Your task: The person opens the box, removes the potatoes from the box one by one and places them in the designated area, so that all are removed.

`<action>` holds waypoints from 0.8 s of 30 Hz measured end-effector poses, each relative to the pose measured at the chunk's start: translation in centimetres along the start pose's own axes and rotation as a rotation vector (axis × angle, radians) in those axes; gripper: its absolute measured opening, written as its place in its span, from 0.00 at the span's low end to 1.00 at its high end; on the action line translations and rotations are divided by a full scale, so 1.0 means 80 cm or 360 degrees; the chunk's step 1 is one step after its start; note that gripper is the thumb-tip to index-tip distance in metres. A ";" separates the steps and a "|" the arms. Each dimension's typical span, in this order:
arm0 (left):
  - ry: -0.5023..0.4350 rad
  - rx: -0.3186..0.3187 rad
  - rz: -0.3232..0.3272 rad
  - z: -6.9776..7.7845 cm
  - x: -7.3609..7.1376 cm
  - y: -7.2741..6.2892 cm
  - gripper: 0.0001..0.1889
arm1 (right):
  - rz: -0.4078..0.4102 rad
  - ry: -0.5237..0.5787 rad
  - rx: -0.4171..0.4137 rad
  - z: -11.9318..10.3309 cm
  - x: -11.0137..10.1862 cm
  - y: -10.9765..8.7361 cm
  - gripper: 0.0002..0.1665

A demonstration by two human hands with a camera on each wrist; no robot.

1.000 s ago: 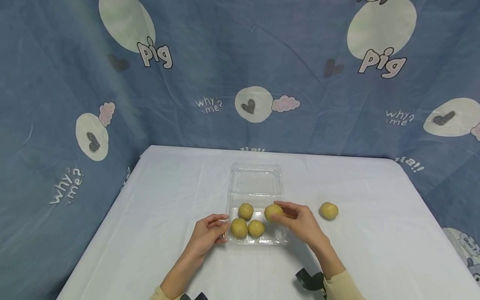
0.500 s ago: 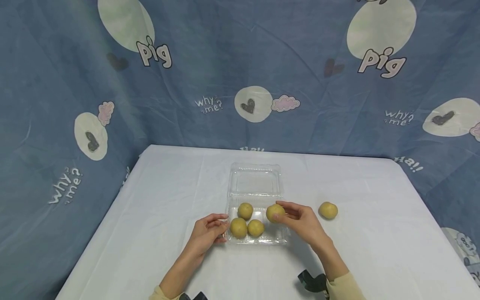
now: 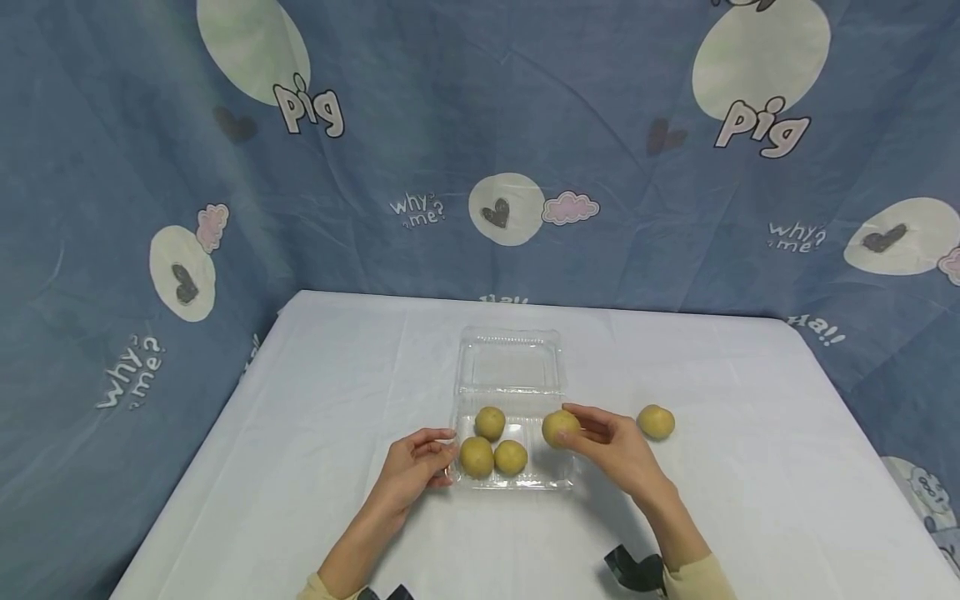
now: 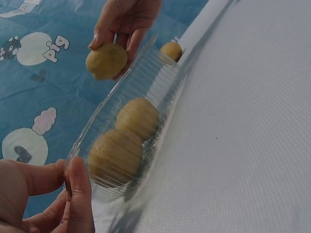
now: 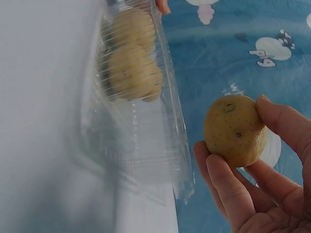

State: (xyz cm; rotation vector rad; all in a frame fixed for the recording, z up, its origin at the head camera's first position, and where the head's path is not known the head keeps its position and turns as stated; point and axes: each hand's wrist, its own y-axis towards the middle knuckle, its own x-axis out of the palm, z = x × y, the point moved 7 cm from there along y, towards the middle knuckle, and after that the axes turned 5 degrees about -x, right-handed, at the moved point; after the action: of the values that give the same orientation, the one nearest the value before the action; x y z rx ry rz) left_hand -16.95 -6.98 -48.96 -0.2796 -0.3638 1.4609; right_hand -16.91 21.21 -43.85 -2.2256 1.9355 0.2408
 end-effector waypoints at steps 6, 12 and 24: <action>0.0006 -0.0002 0.0003 -0.001 0.000 0.001 0.18 | 0.0014 0.0015 0.0011 0.003 -0.005 -0.005 0.32; 0.0015 0.0001 0.0009 -0.003 -0.001 0.003 0.18 | 0.0030 0.0011 0.0035 0.004 -0.011 -0.011 0.33; 0.0007 0.0002 0.0008 -0.002 0.000 0.002 0.18 | 0.0098 -0.0080 0.0077 0.015 -0.026 -0.018 0.34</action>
State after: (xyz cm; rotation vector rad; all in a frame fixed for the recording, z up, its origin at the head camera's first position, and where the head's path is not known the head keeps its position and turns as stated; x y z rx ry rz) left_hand -17.05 -6.98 -49.17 -0.2829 -0.3592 1.4654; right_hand -15.74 23.71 -44.43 -2.1116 1.9640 0.2535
